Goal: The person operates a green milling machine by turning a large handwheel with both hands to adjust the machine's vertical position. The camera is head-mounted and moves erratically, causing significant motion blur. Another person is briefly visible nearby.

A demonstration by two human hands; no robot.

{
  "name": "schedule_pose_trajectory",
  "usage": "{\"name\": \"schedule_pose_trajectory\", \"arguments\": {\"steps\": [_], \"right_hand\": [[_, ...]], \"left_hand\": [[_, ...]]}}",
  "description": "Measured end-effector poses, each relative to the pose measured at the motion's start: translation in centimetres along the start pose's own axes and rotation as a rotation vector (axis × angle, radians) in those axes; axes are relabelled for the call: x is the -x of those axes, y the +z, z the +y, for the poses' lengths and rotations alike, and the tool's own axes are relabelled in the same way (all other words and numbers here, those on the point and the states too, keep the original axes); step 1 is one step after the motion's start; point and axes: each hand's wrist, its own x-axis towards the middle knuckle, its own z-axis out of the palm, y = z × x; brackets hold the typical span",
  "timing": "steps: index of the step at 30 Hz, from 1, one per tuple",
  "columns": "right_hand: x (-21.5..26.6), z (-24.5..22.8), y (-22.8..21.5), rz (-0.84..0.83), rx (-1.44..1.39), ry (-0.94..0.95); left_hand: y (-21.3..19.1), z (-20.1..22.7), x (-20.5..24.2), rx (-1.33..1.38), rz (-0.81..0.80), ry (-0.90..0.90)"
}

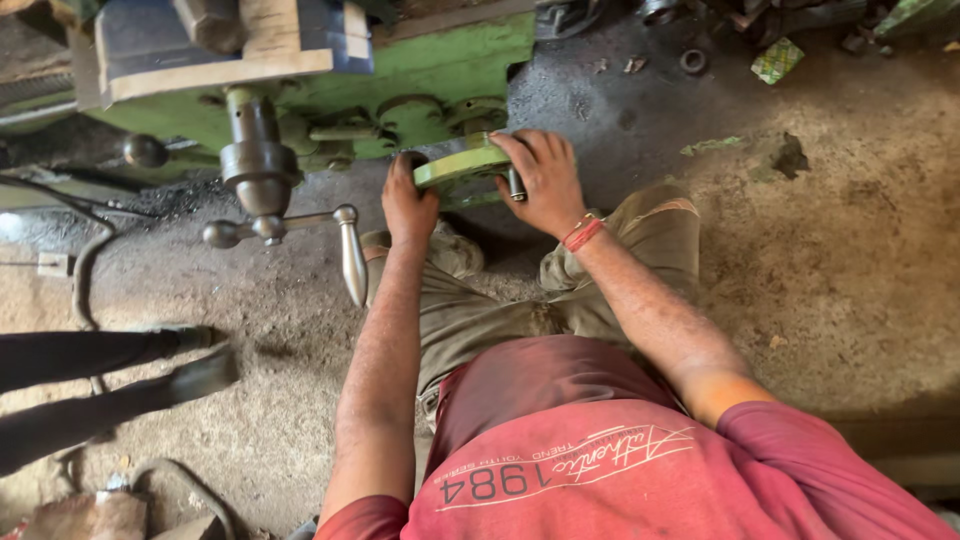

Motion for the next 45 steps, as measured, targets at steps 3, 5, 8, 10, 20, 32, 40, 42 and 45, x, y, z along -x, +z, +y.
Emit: {"name": "schedule_pose_trajectory", "arguments": {"steps": [3, 5, 8, 10, 20, 32, 40, 42, 45], "right_hand": [[0.0, 0.2, 0.0, -0.006, 0.007, 0.005], [0.0, 0.2, 0.0, -0.001, 0.009, 0.008], [-0.1, 0.0, 0.0, 0.02, 0.009, 0.003], [-0.2, -0.1, -0.1, 0.031, 0.004, -0.012], [-0.2, -0.8, 0.6, 0.04, 0.014, -0.047], [0.2, -0.9, 1.6, 0.032, 0.035, -0.043], [0.1, -1.2, 1.6, 0.028, 0.044, -0.032], [0.0, -1.3, 1.6, 0.029, 0.048, -0.032], [0.0, -1.3, 1.6, 0.031, 0.046, -0.036]], "left_hand": [[0.1, 0.0, -0.1, 0.018, -0.025, -0.047], [0.2, -0.2, -0.1, 0.018, -0.031, -0.06], [0.6, -1.0, 0.2, 0.006, -0.019, -0.037], [1.0, -1.9, 0.3, -0.01, 0.008, -0.011], [3.2, -6.2, 1.3, -0.038, 0.102, 0.05], [0.4, -2.3, 1.0, 0.026, 0.041, -0.061], [0.5, -2.6, 1.1, 0.037, 0.115, 0.022], [0.5, -2.6, 1.2, 0.038, 0.106, 0.0], [0.5, -2.5, 1.2, 0.033, 0.056, -0.079]]}}
